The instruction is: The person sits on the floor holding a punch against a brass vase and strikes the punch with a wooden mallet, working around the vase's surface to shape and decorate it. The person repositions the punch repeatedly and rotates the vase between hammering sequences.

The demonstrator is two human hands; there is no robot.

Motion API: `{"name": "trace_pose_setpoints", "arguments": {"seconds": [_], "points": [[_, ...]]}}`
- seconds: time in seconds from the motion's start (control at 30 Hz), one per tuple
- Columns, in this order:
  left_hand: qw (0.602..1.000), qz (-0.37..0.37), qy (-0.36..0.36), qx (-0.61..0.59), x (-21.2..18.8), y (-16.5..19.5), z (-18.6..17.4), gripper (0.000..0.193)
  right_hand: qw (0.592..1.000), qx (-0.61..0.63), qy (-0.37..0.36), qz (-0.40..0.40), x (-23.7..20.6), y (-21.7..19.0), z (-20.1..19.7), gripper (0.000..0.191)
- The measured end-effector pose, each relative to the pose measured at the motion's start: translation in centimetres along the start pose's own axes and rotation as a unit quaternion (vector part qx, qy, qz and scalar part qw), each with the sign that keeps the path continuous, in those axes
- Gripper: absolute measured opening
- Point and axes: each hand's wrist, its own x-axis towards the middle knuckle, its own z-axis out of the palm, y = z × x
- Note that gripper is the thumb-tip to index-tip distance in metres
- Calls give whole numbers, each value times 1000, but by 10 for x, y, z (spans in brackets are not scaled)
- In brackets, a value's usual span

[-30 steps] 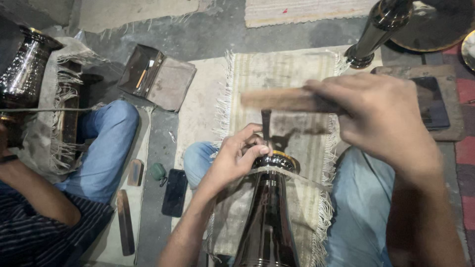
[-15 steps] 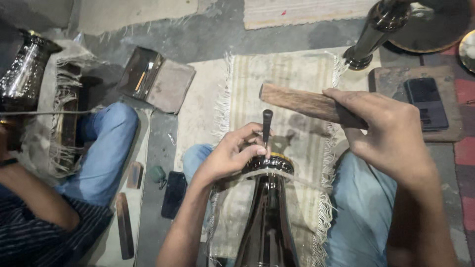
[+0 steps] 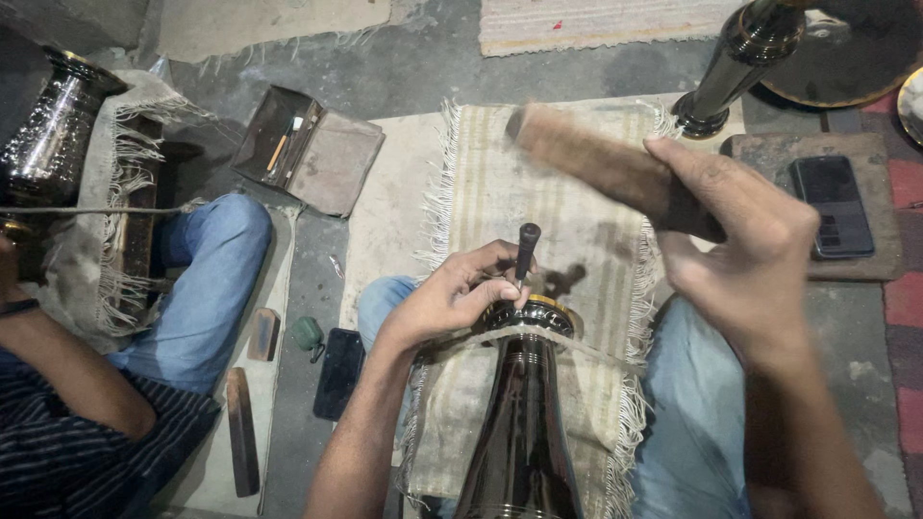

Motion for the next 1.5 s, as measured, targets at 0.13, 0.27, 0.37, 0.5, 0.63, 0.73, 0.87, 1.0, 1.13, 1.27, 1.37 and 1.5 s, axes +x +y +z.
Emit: {"name": "trace_pose_setpoints", "arguments": {"seconds": [0.13,0.27,0.37,0.5,0.63,0.73,0.87,1.0,1.13,1.27,1.37,1.5], "points": [[999,32,-2,32,-4,-1,4,25,990,-85,-83,-81,1,9,7,51],[995,46,81,19,-12,-2,14,16,994,-25,-103,-13,13,11,6,54],[988,17,155,-12,-17,-5,27,16,982,-84,-163,-32,32,6,7,43],[972,25,222,-66,-22,-9,43,20,974,-86,-183,-104,57,-5,13,39],[955,46,283,-75,-23,-12,56,22,943,-189,-271,-52,72,-17,22,49],[951,33,302,-47,-23,-14,60,23,937,-218,-248,-118,78,-25,26,45],[946,33,310,-87,-23,-14,60,28,909,-266,-304,-98,81,-28,26,43],[954,37,285,-86,-24,-13,55,26,940,-199,-264,-85,74,-22,20,59],[963,38,252,-86,-25,-10,48,25,958,-163,-230,-49,57,-8,14,55],[968,-13,233,-98,-25,-8,42,23,971,-120,-204,-24,42,3,11,56],[974,-9,220,-59,-24,-6,39,21,981,-104,-159,-44,38,5,11,55],[975,-8,212,-63,-23,-6,39,22,993,-54,-109,-6,39,-3,11,55]]}}
